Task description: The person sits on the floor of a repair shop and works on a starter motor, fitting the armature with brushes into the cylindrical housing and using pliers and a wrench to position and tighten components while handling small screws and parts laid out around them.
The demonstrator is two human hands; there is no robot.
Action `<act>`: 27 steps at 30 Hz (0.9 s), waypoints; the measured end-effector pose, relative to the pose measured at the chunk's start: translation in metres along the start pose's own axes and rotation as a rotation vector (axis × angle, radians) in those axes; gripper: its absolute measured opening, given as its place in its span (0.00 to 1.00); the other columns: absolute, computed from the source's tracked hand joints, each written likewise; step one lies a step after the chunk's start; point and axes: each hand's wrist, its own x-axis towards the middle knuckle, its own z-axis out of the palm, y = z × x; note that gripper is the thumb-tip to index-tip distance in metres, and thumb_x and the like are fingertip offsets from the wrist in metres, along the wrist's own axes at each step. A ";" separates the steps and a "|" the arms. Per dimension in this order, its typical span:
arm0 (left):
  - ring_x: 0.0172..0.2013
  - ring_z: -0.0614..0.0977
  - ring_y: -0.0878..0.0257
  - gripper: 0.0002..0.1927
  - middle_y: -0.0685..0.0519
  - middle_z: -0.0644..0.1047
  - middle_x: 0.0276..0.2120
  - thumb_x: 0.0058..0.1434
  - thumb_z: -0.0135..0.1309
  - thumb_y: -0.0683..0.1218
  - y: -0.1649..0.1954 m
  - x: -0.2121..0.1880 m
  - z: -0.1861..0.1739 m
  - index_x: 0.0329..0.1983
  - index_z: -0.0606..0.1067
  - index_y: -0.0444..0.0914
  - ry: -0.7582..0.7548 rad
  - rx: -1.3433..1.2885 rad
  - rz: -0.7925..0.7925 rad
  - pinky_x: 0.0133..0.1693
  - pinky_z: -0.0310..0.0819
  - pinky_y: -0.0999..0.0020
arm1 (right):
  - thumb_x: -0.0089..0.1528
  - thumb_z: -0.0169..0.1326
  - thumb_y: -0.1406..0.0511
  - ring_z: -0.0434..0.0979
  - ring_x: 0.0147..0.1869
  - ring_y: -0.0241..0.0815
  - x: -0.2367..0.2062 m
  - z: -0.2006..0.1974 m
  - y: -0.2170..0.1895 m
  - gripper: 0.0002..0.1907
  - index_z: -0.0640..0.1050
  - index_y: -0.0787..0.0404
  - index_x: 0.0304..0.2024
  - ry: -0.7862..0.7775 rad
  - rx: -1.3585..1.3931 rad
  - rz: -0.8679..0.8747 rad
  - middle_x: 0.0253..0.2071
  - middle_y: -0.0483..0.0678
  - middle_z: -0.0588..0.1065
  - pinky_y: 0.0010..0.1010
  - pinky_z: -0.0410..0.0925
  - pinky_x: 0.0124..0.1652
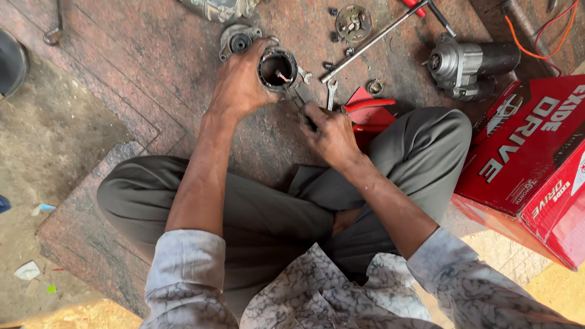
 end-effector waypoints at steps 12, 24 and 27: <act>0.49 0.84 0.44 0.47 0.41 0.82 0.48 0.37 0.78 0.45 -0.005 0.002 0.006 0.64 0.70 0.39 0.020 0.005 0.005 0.53 0.79 0.52 | 0.58 0.62 0.66 0.78 0.33 0.61 0.001 0.005 -0.009 0.13 0.73 0.60 0.42 -0.018 -0.232 -0.045 0.33 0.54 0.77 0.50 0.69 0.31; 0.47 0.83 0.41 0.46 0.40 0.82 0.46 0.37 0.76 0.46 -0.001 0.001 0.001 0.63 0.71 0.39 0.009 -0.008 0.001 0.49 0.79 0.50 | 0.58 0.60 0.67 0.80 0.33 0.58 -0.005 0.010 -0.010 0.16 0.73 0.58 0.47 -0.056 -0.291 0.002 0.36 0.52 0.77 0.52 0.69 0.29; 0.48 0.83 0.43 0.46 0.40 0.82 0.45 0.37 0.77 0.47 0.000 0.001 0.002 0.62 0.71 0.39 0.008 -0.044 -0.004 0.50 0.79 0.51 | 0.58 0.60 0.66 0.81 0.37 0.58 0.001 0.012 -0.009 0.15 0.71 0.58 0.44 -0.028 -0.315 -0.049 0.39 0.52 0.77 0.52 0.69 0.31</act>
